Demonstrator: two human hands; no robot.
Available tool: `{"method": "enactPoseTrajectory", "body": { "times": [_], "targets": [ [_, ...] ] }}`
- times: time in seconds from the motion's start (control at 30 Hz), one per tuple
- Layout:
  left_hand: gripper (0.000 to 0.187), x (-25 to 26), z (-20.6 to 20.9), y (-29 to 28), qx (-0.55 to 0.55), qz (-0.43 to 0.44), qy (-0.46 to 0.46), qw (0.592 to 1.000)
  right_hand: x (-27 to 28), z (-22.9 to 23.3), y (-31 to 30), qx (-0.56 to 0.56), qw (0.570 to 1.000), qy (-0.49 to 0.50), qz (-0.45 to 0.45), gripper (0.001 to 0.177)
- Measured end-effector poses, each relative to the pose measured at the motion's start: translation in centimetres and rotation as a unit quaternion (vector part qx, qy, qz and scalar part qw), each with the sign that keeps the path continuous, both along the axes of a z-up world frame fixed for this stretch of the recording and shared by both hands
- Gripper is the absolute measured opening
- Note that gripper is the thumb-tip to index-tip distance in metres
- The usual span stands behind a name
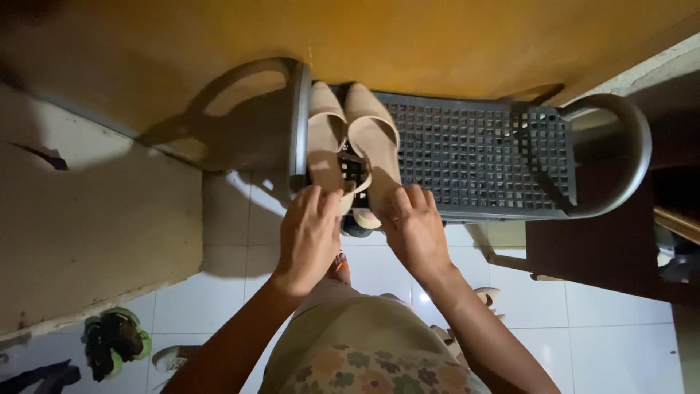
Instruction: The recorder picks up various pairs of shoes from the floor and arranges them neatly on a multi-tiered shoe rack.
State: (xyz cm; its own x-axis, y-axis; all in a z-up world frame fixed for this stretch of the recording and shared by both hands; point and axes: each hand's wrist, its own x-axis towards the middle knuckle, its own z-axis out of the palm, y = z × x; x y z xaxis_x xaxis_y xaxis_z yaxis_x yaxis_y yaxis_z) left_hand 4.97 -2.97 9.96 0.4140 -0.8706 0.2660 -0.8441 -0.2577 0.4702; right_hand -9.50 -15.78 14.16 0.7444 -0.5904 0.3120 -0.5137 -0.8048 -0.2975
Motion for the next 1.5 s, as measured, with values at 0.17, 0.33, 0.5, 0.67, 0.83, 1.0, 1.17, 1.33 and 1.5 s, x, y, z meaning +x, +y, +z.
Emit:
{"method": "enactPoseTrajectory", "body": {
  "times": [0.17, 0.33, 0.5, 0.67, 0.83, 1.0, 1.17, 1.33, 1.5],
  "targets": [
    [0.044, 1.1, 0.7, 0.9, -0.033, 0.018, -0.011, 0.999, 0.2, -0.6, -0.5, 0.015, 1.0, -0.015, 0.005, 0.044],
    [0.045, 1.2, 2.0, 1.3, -0.025, 0.028, -0.035, 0.999, 0.7, 0.4, 0.6, 0.0, 1.0, -0.019, -0.024, 0.043],
    [0.05, 1.5, 4.3, 1.1, -0.018, 0.028, -0.041, 0.999, 0.9, 0.8, 0.1, 0.038, 0.999, 0.011, -0.023, 0.054],
    [0.053, 0.7, -0.1, 1.2, -0.031, 0.027, -0.007, 0.999, 0.9, 1.0, 0.0, 0.049, 0.998, 0.013, -0.046, 0.054],
    [0.048, 0.6, 1.8, 0.9, -0.034, 0.031, 0.024, 0.999, 1.3, -0.3, 0.6, -0.014, 0.998, 0.025, -0.054, 0.053],
    [0.048, 0.5, -0.1, 1.2, -0.047, 0.025, 0.031, 0.998, 0.9, 0.4, 0.5, 0.031, 0.998, 0.029, -0.049, 0.055],
    [0.045, 0.2, 1.2, 1.6, -0.042, 0.043, -0.01, 0.998, 0.0, -0.9, 0.7, 0.013, 0.999, 0.013, -0.032, 0.06],
    [0.048, 0.5, 2.5, 1.0, -0.041, 0.039, 0.005, 0.998, 0.1, 0.1, 0.9, 0.005, 0.999, 0.007, -0.035, 0.057],
    [0.046, 0.2, 3.0, 1.1, -0.05, 0.052, 0.019, 0.997, 0.1, 0.0, 0.4, -0.018, 1.0, -0.001, -0.017, 0.056]
  ]
}}
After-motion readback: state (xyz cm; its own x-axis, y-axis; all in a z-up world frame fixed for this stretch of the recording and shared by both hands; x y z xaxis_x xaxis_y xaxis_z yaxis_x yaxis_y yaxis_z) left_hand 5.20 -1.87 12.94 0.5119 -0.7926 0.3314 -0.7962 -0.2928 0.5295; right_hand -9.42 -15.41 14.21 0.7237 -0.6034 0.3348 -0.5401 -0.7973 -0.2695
